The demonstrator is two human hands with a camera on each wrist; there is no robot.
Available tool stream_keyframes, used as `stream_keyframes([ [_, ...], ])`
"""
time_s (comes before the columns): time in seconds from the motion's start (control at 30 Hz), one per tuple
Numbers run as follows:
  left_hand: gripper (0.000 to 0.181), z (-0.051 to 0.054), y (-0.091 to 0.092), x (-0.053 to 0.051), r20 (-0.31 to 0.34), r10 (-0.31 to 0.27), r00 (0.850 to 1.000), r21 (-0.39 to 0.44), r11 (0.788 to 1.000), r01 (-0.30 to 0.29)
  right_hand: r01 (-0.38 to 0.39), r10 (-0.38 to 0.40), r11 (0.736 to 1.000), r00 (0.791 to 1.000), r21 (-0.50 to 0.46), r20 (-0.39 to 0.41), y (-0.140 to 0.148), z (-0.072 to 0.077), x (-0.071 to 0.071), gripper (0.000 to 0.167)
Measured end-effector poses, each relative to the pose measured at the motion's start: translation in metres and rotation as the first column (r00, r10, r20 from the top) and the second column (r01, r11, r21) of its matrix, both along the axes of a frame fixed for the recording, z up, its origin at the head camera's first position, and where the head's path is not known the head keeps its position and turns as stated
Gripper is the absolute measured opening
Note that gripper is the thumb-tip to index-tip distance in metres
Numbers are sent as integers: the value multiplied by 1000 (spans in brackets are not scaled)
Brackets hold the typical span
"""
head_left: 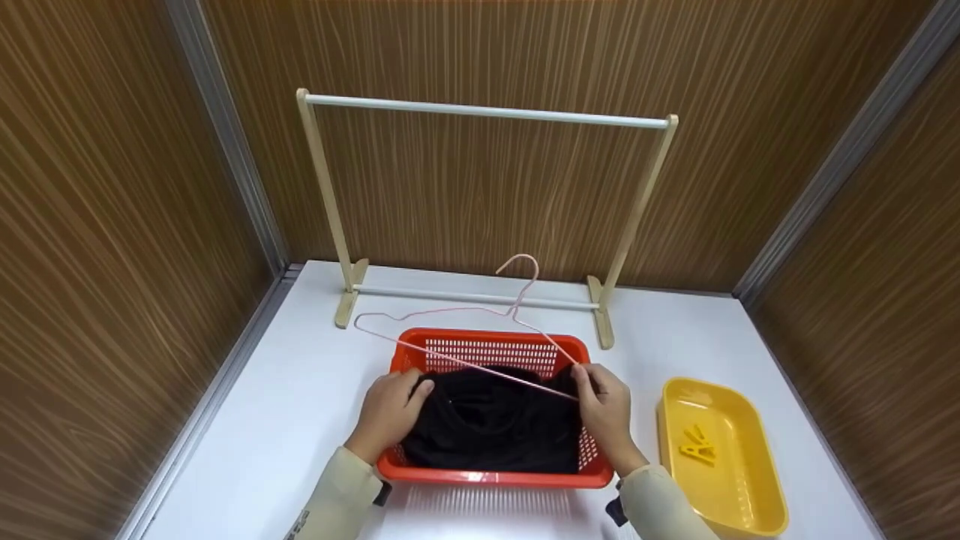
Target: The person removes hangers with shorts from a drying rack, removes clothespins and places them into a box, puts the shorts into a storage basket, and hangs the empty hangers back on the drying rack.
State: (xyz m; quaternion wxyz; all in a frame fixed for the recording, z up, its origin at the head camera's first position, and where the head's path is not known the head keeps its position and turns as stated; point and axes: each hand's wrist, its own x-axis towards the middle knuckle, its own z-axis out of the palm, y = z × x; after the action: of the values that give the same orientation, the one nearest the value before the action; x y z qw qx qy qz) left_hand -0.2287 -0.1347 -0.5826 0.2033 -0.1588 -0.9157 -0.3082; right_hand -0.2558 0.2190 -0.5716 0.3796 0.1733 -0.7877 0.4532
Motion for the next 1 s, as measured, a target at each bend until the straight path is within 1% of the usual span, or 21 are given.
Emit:
stream_keyframes([
  [0.07, 28, 0, 0, -1, -1, 1, 1000, -7, 1000, -1, 1, -1, 1000, 1000, 18, -10, 1, -1, 1, 18],
  [0.2, 28, 0, 1, -5, 2, -2, 1000, -18, 1000, 2, 16, -11, 995, 998, 97, -54, 1, -1, 2, 15],
  [0.3, 26, 1, 1, -7, 23, -8, 1000, -11, 1000, 8, 25, -16, 991, 998, 129, -65, 1, -1, 2, 13],
  [0.43, 25, 2, 1, -8, 62, -9, 998, 6, 1000, 8, 27, -20, 992, 998, 119, -55, 1, -1, 2, 14],
  [0.7, 24, 3, 2, -9, 64, -8, 998, 21, 1000, 6, 27, -22, 993, 999, 115, -48, 2, 0, 2, 16],
  [0.87, 17, 4, 3, -7, 72, 1, 997, 68, 998, -6, 27, -24, 992, 999, 122, -30, 2, 1, 1, 15],
  [0.93, 21, 4, 3, -7, 63, -2, 998, 68, 998, -2, 30, -27, 992, 999, 125, -26, 2, 0, 1, 14],
  [1.0, 26, 3, 3, -6, 54, -7, 999, 50, 999, 4, 27, -25, 991, 999, 127, -24, 1, -1, 1, 14],
])
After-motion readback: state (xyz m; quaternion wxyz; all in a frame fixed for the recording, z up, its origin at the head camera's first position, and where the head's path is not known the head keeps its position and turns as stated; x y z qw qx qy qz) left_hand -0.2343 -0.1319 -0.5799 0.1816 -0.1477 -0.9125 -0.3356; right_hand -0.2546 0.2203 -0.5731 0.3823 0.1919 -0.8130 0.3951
